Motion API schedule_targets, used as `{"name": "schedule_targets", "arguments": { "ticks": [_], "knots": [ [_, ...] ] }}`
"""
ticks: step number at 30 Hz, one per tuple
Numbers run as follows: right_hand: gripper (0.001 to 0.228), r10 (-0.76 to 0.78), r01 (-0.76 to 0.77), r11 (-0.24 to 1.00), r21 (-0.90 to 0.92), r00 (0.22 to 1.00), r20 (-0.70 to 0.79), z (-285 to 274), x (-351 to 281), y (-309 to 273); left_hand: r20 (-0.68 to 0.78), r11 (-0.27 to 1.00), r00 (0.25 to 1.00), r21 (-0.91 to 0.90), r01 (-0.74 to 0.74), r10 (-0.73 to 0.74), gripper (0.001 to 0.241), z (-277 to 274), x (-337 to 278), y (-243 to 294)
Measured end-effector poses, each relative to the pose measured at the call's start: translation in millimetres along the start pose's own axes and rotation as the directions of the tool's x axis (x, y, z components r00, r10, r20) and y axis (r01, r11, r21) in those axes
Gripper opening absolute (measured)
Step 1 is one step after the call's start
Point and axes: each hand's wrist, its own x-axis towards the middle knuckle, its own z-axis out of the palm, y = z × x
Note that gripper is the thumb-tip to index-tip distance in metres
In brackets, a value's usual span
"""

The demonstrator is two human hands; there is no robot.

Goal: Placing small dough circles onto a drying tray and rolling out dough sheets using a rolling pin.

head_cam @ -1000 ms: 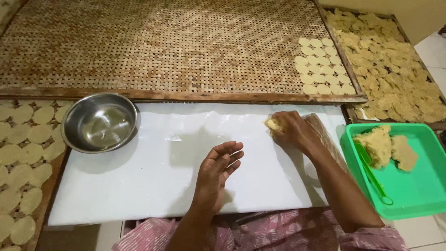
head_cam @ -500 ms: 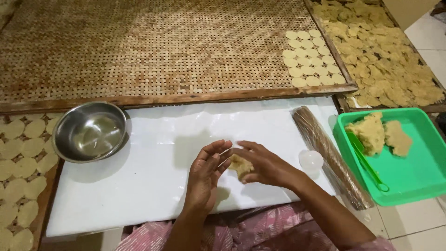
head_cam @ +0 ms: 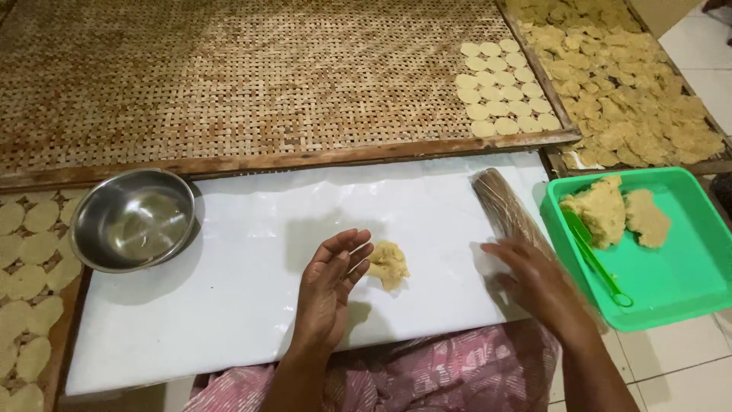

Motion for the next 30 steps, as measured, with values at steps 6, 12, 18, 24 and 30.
{"name": "schedule_targets", "arguments": {
  "ticks": [6, 12, 18, 24, 30],
  "knots": [
    [0.056, -0.153, 0.153, 0.988, 0.003, 0.988, 0.014, 33.2, 86.0, 4.2, 0.005, 0.999, 1.0, 0.034, -0.02, 0.02, 0.039, -0.6, 0.9, 1.2],
    [0.059, 0.472, -0.478, 0.794, 0.375, 0.874, 0.113, -1.4, 153.8, -55.4, -0.012, 1.0, 1.0, -0.02, 0.001, -0.001, 0.036, -2.8, 5.6, 1.1],
    [0.06, 0.639, -0.605, 0.534, 0.59, 0.746, 0.187, -30.1, 148.0, -84.7, 0.067, 0.998, 0.997, -0.046, -0.043, 0.046, 0.035, -8.6, 5.1, -1.8],
    [0.065, -0.081, 0.045, 0.992, -0.121, 0.948, -0.309, 0.0, 43.8, 39.6, 0.095, 0.998, 0.994, -0.028, -0.058, 0.061, 0.037, -12.1, 6.5, -4.7],
    [0.096, 0.338, -0.351, 0.918, -0.184, 0.936, -0.096, 8.0, -24.1, 34.9, 0.04, 0.998, 0.998, 0.042, -0.042, 0.04, 0.038, -13.7, 16.2, -15.3]
  ]
}}
